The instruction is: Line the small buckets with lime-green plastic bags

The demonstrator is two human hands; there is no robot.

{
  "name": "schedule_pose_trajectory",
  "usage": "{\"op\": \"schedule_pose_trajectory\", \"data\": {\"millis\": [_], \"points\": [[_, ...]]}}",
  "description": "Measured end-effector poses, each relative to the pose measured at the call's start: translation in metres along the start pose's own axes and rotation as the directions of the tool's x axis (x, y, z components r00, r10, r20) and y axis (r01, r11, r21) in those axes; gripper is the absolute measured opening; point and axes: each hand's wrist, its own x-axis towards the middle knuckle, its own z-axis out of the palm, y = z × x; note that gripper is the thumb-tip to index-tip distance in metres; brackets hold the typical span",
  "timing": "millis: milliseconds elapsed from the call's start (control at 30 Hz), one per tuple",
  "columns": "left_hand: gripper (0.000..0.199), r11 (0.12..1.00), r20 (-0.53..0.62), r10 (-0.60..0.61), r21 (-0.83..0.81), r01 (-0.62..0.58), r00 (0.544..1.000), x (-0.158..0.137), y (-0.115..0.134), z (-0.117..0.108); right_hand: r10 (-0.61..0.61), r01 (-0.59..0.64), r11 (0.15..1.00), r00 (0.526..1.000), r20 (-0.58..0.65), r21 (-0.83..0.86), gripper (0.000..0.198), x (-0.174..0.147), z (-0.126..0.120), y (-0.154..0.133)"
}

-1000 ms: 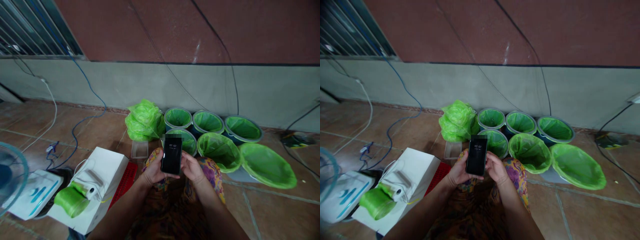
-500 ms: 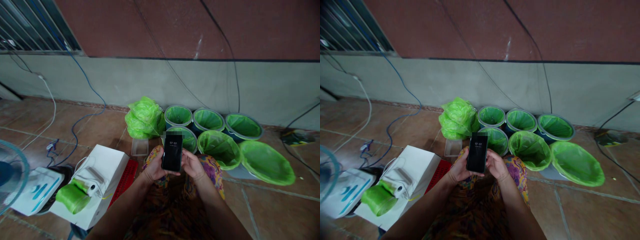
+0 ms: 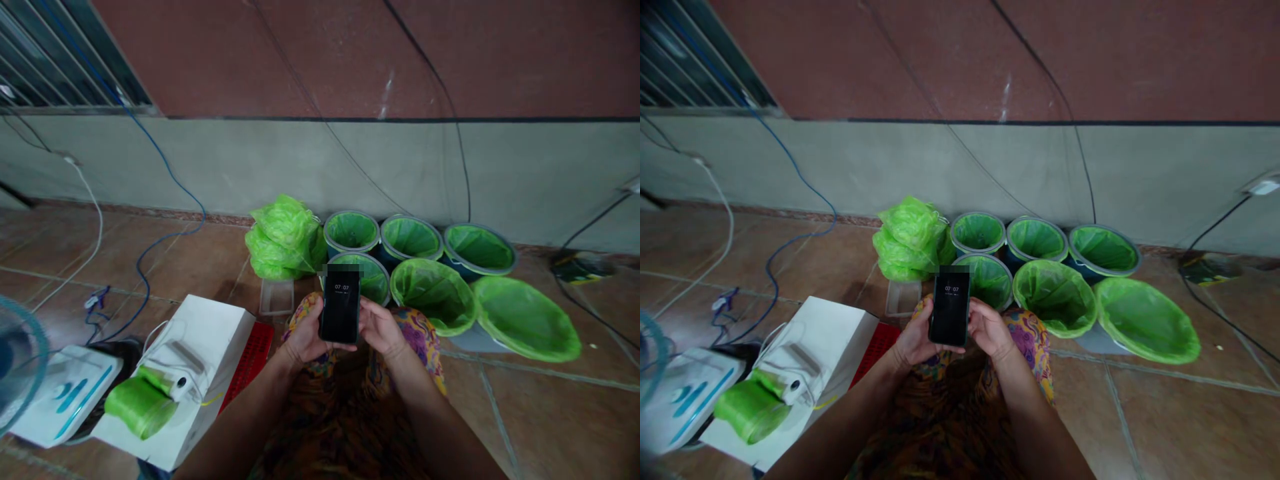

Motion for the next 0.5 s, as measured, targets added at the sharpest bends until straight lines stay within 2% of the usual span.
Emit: {"op": "schedule_pose_trajectory", "data": {"millis": [200, 500], "points": [[0.054, 1.0, -0.036, -0.011, 0.005, 0.012, 0.999, -0.0027, 0.0014, -0.0017, 0.041, -0.041, 0.999, 0.999, 0.031, 0.01, 0.017, -0.0022, 0.0017, -0.0038], [0.054, 1.0, -0.023, -0.03, 0.005, 0.03, 0.999, -0.0029, 0.0045, -0.0044, 0.085, -0.085, 0.996, 0.996, 0.005, -0.011, 0.015, 0.0012, -0.0011, -0.0067]]}}
